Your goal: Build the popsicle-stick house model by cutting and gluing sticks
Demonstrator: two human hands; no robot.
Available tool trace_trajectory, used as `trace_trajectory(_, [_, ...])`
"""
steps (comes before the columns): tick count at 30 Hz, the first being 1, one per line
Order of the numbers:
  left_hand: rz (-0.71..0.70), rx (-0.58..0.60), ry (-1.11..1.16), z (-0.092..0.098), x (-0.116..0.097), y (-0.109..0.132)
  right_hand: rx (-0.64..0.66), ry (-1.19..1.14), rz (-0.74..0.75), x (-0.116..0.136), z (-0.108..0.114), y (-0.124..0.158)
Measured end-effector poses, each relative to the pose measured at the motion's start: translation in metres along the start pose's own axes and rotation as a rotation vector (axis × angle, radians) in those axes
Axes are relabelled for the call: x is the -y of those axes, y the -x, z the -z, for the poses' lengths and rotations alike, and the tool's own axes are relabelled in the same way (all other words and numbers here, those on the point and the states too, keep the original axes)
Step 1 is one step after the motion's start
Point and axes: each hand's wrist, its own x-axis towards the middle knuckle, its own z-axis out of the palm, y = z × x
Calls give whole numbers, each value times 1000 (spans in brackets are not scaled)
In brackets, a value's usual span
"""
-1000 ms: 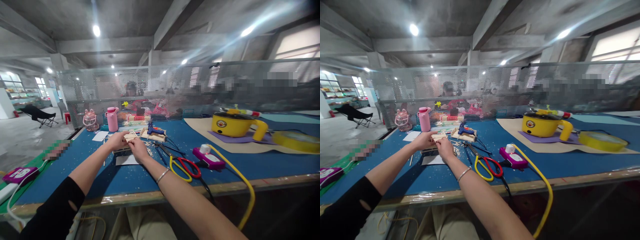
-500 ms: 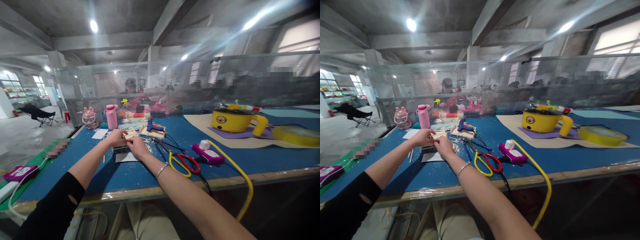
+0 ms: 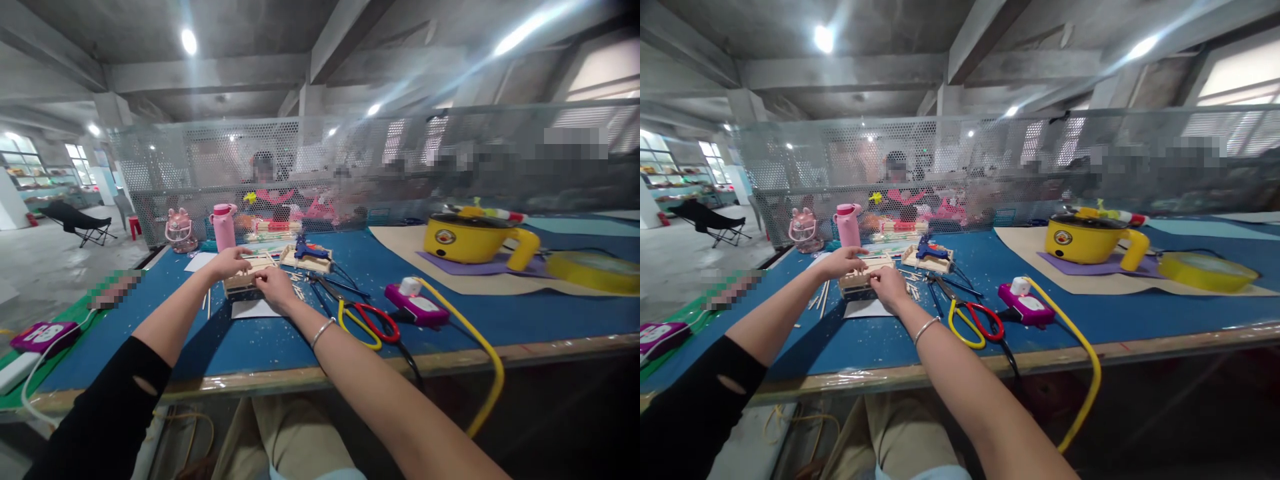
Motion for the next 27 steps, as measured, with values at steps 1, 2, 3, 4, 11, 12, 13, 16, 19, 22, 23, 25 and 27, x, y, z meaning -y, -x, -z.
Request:
trace_trajectory(1, [17, -25, 17, 0, 0, -1, 3, 11, 8, 0, 0, 0])
trace_trajectory(2, [25, -58, 24, 0, -1, -1, 4, 23, 12, 0, 1, 0])
trace_trajectory(3, [23, -104, 15, -1, -1, -1, 4, 33, 10, 1, 2, 1])
trace_trajectory(4, [7, -174, -5, -3, -1, 0, 6, 41, 4, 2, 3, 1])
trace_trajectory(11, [-326, -978, -245, -32, 16, 32, 42, 20, -83, 8, 9, 3])
trace_trajectory(12, [-368, -956, -325, -35, 19, 37, 42, 11, -75, 7, 9, 3])
trace_trajectory(13, [-405, -915, -401, -39, 22, 40, 42, 0, -66, 6, 8, 3])
trace_trajectory(16, [-465, -779, -573, -45, 24, 45, 47, -29, -45, 2, 5, 2])
trace_trajectory(19, [-464, -706, -661, -51, 20, 46, 42, -58, -36, -3, 1, 1])
trace_trajectory(22, [-431, -679, -685, -55, 16, 46, 36, -100, -12, -5, -2, 0])
trace_trajectory(23, [-415, -675, -678, -56, 15, 45, 34, -118, -4, -6, -2, 0])
trace_trajectory(25, [-389, -664, -648, -58, 15, 45, 34, -144, 2, -6, -2, 0])
trace_trajectory(27, [-374, -652, -619, -59, 15, 44, 32, -153, -2, -5, -2, 0])
